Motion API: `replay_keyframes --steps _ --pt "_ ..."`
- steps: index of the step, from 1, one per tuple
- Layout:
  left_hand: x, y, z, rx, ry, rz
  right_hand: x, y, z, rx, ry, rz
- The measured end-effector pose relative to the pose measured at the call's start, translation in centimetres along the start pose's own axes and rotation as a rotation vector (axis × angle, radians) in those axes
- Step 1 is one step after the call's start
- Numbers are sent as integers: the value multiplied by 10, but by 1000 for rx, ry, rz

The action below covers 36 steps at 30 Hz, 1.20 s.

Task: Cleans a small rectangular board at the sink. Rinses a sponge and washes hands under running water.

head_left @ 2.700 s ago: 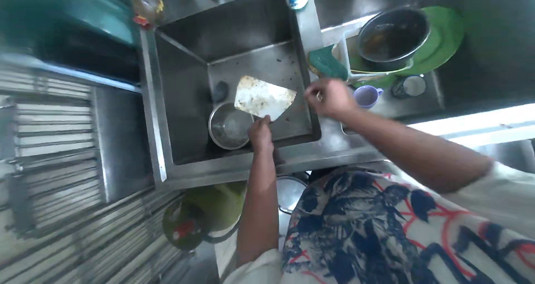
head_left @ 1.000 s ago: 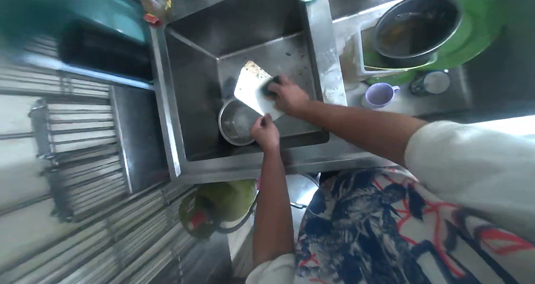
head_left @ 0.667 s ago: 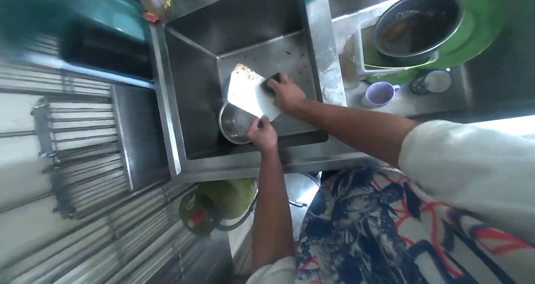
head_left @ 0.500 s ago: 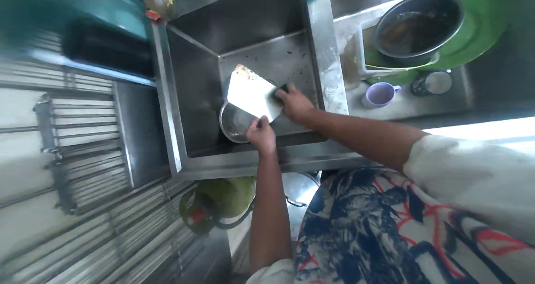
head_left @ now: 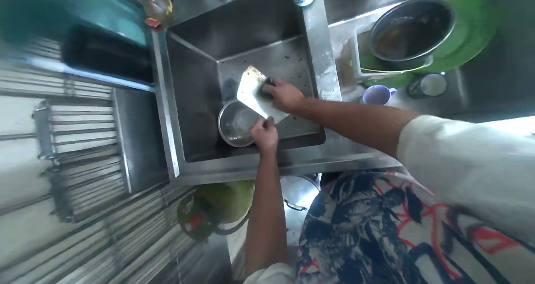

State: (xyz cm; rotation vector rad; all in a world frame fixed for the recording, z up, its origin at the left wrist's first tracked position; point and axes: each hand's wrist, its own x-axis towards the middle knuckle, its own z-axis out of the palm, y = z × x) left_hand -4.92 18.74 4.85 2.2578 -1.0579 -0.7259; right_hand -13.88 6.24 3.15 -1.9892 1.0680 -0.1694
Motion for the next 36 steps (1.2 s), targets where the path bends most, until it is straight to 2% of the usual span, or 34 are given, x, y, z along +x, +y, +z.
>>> replay_keyframes --steps 2,4,7,9,11,14,18,22,26,28,32,36 --pt "-9 6 -2 35 -25 22 30 7 -13 15 6 27" --pt "-12 11 -1 26 -32 -34 43 11 -23 -10 -22 53" --pt "-7 3 7 -53 3 -63 11 8 -15 -10 -23 77" --pt "-1 3 7 -52 -54 -90 -24 2 -5 9 -44 73" --pt "-2 3 6 -40 -95 -45 -33 -1 -6 19 -52 98" --pt "-17 7 2 -44 -101 57 12 6 -22 57 28 124" --pt "-27 18 3 -57 -65 22 55 19 -36 84 42 57" --pt "-13 11 6 -49 -28 -13 10 20 -23 119 0 193" --pt "-6 10 10 9 -87 -30 -48 0 -5 114 -74 194" --pt "-12 10 10 7 -70 11 -36 1 -9 107 -34 183" --pt "-31 14 9 -69 37 106 29 14 -36 165 35 244" --pt "-35 10 13 -201 155 78 36 16 -43 243 1 333"
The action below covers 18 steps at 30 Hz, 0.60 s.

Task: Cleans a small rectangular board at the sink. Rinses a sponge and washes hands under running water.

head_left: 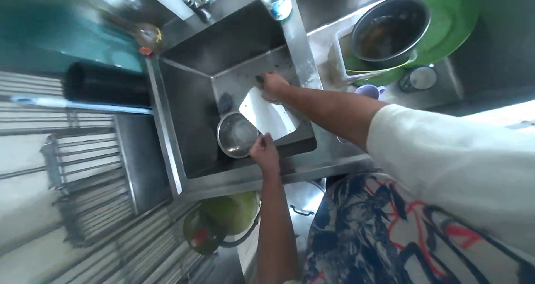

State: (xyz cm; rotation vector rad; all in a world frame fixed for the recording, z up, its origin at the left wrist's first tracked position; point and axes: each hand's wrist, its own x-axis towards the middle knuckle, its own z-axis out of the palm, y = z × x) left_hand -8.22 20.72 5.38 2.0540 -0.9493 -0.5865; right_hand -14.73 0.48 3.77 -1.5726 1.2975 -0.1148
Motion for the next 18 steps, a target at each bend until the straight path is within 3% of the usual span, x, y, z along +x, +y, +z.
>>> replay_keyframes --steps 5,8,15,18 --pt "8 -10 11 -13 84 38 -29 10 6 19 -44 121" --pt "16 -8 16 -2 73 -58 -51 13 9 -43 -133 120" --pt "32 -9 14 78 83 -71 -93 18 21 -134 -230 76" --pt "27 -6 9 153 43 -62 -85 21 6 -112 -124 8"
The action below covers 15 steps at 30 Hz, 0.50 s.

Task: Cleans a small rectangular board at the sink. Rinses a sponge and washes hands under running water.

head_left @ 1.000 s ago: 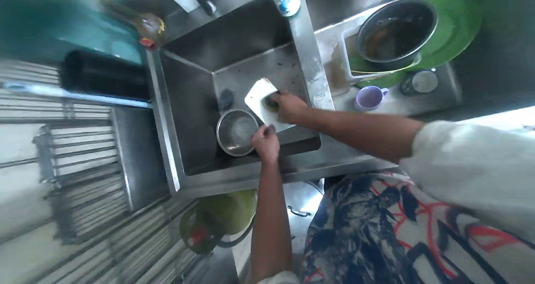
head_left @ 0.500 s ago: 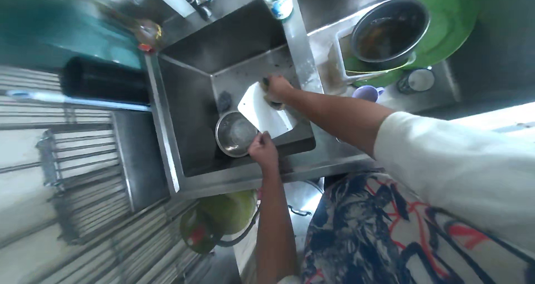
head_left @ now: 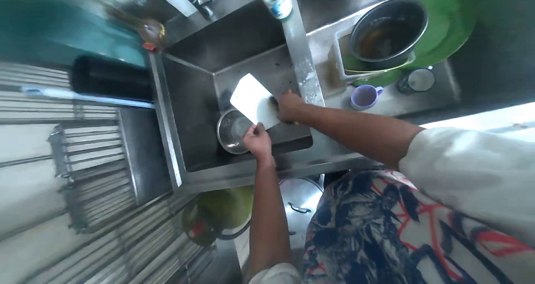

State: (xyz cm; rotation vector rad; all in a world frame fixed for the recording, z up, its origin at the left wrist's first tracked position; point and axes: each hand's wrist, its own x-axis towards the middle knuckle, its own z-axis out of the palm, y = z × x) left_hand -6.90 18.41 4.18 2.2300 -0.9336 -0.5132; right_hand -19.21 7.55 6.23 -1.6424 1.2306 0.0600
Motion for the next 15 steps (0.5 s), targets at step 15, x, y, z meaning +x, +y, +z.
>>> replay_keyframes --steps 15 --pt "3 -5 -20 -115 60 -11 9 6 34 81 26 10"
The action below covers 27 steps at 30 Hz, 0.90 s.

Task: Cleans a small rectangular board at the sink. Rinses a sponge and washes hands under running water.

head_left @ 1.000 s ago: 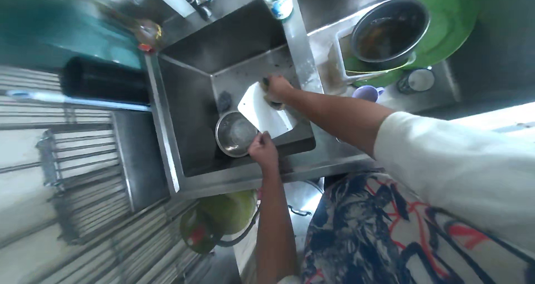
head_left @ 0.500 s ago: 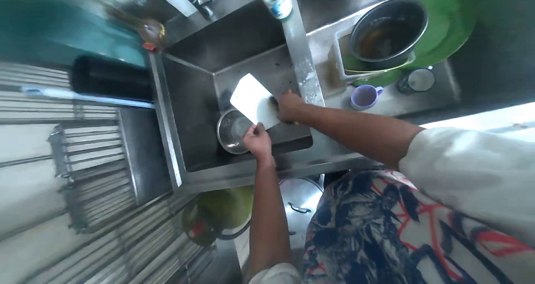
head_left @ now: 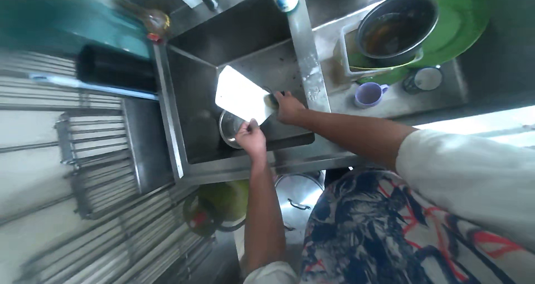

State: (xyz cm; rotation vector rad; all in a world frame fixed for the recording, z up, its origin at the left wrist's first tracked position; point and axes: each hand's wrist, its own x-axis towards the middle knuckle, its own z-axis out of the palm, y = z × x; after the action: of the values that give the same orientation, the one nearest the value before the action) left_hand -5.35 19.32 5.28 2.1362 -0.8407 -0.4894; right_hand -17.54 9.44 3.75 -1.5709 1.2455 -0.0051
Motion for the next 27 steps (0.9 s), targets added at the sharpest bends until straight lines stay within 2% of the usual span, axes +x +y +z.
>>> replay_keyframes --steps 2,7,10,14,17,20,22,24,27 --pt "-4 2 -4 26 -13 15 18 -11 -15 0 38 -6" --pt "-16 0 -1 8 -22 30 43 -34 -34 -100 53 -170" --pt "-13 2 6 -51 10 21 39 -34 -22 -141 74 -254" --pt "-2 -5 13 -65 -19 7 5 -12 8 -155 52 -385" --pt "-7 -6 14 -11 -61 11 1 -9 5 -156 46 -329" --pt "-19 1 12 4 -107 50 36 -16 -22 -100 76 -187" --pt "-23 3 11 -51 -116 62 53 -20 -36 -103 76 -155" --pt "-19 4 14 -62 -98 33 48 -21 -33 -132 65 -218" --pt "-12 5 13 7 -142 -29 5 -11 -7 -156 27 -394"
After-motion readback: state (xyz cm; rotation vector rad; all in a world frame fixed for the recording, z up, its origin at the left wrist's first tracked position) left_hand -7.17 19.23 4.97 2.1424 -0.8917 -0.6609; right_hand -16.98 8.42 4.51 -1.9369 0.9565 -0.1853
